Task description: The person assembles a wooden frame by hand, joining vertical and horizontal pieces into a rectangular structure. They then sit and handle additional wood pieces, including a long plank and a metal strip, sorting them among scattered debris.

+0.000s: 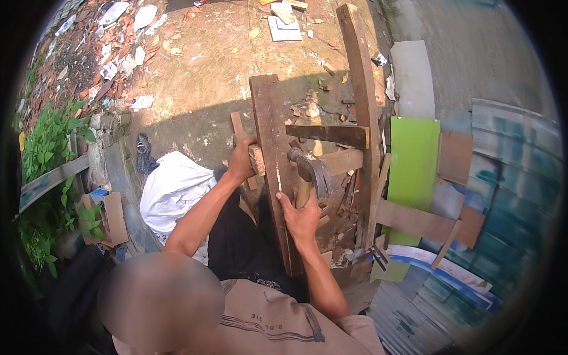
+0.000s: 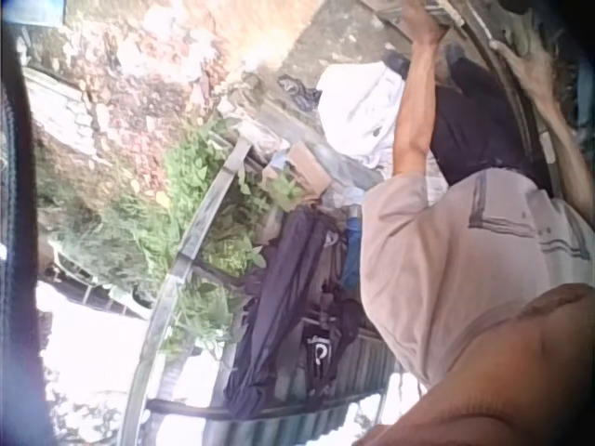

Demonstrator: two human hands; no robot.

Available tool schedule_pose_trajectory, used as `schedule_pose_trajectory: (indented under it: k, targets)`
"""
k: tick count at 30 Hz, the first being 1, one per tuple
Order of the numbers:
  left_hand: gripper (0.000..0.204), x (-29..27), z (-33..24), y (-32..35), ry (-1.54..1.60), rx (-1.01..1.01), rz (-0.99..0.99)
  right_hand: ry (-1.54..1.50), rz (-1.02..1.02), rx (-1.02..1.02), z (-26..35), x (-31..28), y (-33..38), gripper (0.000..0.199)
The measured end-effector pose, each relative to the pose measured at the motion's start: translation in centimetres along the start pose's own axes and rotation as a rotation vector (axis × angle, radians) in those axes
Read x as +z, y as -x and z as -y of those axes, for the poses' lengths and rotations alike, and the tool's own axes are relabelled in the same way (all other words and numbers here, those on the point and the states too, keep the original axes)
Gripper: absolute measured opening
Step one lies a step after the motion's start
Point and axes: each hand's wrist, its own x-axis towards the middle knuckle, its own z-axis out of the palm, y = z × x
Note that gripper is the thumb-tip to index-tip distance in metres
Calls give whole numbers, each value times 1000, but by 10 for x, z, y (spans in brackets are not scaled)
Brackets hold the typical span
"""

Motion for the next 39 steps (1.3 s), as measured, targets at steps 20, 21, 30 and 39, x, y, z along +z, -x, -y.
schedule_pose_trajectory:
  k: [20, 21, 30, 39]
  targets:
    - [100, -86, -14, -55, 281, -89, 477, -135, 37, 37, -6, -1, 0, 53]
    - [100, -78, -11, -56, 278, -102, 424, -133, 26, 32, -8, 0, 0, 53]
    - [92, -7, 17, -25, 1021, -623, 196, -156, 43, 53, -20, 1, 0, 49]
    - [84, 0, 25, -22, 1245, -588, 44, -120, -43, -58, -22, 9, 13, 42]
